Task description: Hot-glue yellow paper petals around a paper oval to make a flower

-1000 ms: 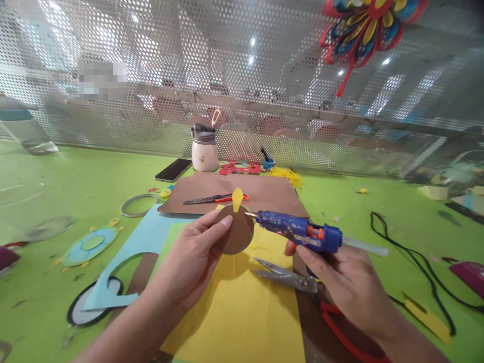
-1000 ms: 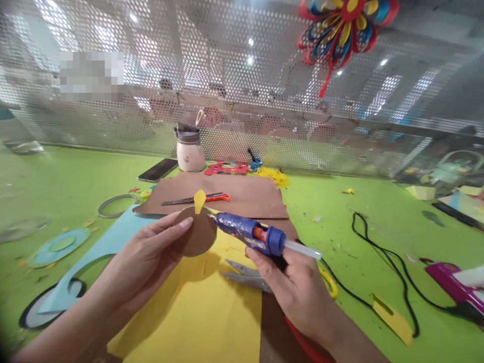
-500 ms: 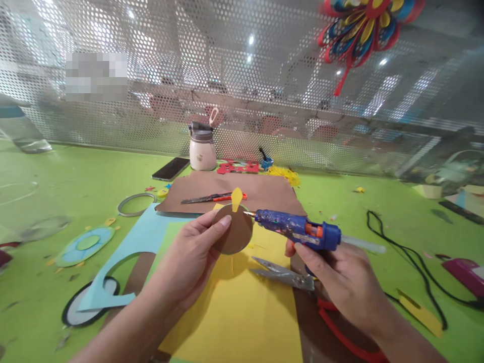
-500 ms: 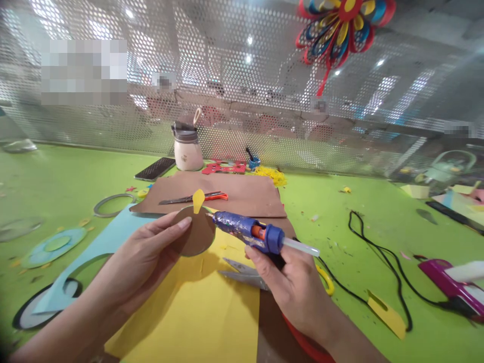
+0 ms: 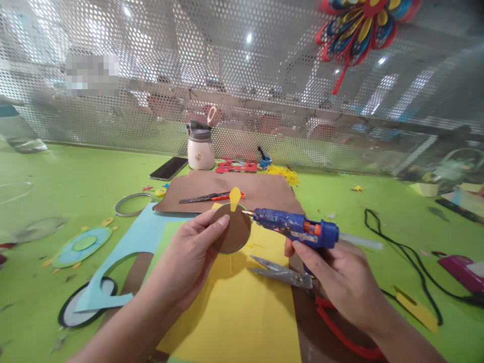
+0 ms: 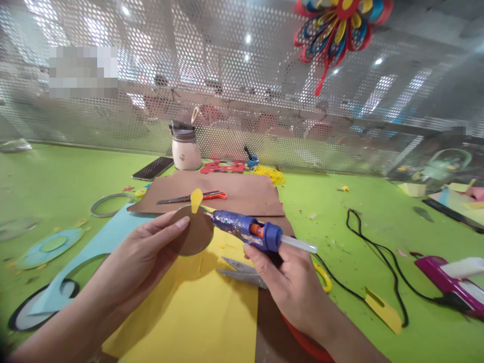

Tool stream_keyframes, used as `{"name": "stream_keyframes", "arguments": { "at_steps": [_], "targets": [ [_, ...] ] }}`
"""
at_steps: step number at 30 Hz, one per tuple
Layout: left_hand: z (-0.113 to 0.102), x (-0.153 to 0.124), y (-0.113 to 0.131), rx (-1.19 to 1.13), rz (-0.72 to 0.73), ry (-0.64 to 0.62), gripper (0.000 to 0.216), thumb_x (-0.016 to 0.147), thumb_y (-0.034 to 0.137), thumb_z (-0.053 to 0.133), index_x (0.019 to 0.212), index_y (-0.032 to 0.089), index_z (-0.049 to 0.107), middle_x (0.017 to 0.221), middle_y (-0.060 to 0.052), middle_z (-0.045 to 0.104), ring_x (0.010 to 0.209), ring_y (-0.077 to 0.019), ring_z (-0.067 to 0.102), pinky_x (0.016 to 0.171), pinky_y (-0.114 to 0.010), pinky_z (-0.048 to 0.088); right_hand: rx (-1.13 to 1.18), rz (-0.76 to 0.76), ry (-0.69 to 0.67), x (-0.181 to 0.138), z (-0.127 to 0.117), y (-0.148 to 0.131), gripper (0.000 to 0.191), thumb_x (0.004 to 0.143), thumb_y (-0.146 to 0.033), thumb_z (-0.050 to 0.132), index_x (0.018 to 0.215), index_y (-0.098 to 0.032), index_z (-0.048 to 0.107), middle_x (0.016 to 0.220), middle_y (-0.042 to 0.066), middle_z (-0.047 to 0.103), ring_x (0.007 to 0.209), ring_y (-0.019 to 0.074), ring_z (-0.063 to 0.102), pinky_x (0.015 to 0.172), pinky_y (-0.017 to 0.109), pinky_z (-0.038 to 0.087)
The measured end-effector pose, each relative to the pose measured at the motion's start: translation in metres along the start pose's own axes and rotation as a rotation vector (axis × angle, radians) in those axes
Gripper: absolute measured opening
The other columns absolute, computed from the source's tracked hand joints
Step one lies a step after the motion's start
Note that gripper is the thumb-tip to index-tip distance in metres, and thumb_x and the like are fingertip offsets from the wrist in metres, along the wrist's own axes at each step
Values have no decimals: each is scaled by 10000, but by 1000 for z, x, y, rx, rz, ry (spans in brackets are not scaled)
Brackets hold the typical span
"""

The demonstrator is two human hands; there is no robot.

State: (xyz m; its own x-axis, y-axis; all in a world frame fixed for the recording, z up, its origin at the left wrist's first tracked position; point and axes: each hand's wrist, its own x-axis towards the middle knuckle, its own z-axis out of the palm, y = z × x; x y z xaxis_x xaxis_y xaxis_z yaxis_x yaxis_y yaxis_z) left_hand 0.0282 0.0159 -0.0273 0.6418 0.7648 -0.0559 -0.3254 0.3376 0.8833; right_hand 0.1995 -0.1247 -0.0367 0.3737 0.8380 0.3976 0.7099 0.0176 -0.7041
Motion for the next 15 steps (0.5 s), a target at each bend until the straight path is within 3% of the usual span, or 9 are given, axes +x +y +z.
{"name": "stream_keyframes", "arguments": {
  "at_steps": [15],
  "targets": [
    [3, -4, 2, 22, -31, -1, 321, 804, 258, 628, 1117, 203, 668, 1103, -68, 688, 1007, -207, 607, 877, -274, 443, -14, -24, 2, 1, -1, -5, 260, 880, -371, 510, 819, -186, 683, 766, 25, 713, 722, 165, 667, 660, 215, 509]
  ]
}}
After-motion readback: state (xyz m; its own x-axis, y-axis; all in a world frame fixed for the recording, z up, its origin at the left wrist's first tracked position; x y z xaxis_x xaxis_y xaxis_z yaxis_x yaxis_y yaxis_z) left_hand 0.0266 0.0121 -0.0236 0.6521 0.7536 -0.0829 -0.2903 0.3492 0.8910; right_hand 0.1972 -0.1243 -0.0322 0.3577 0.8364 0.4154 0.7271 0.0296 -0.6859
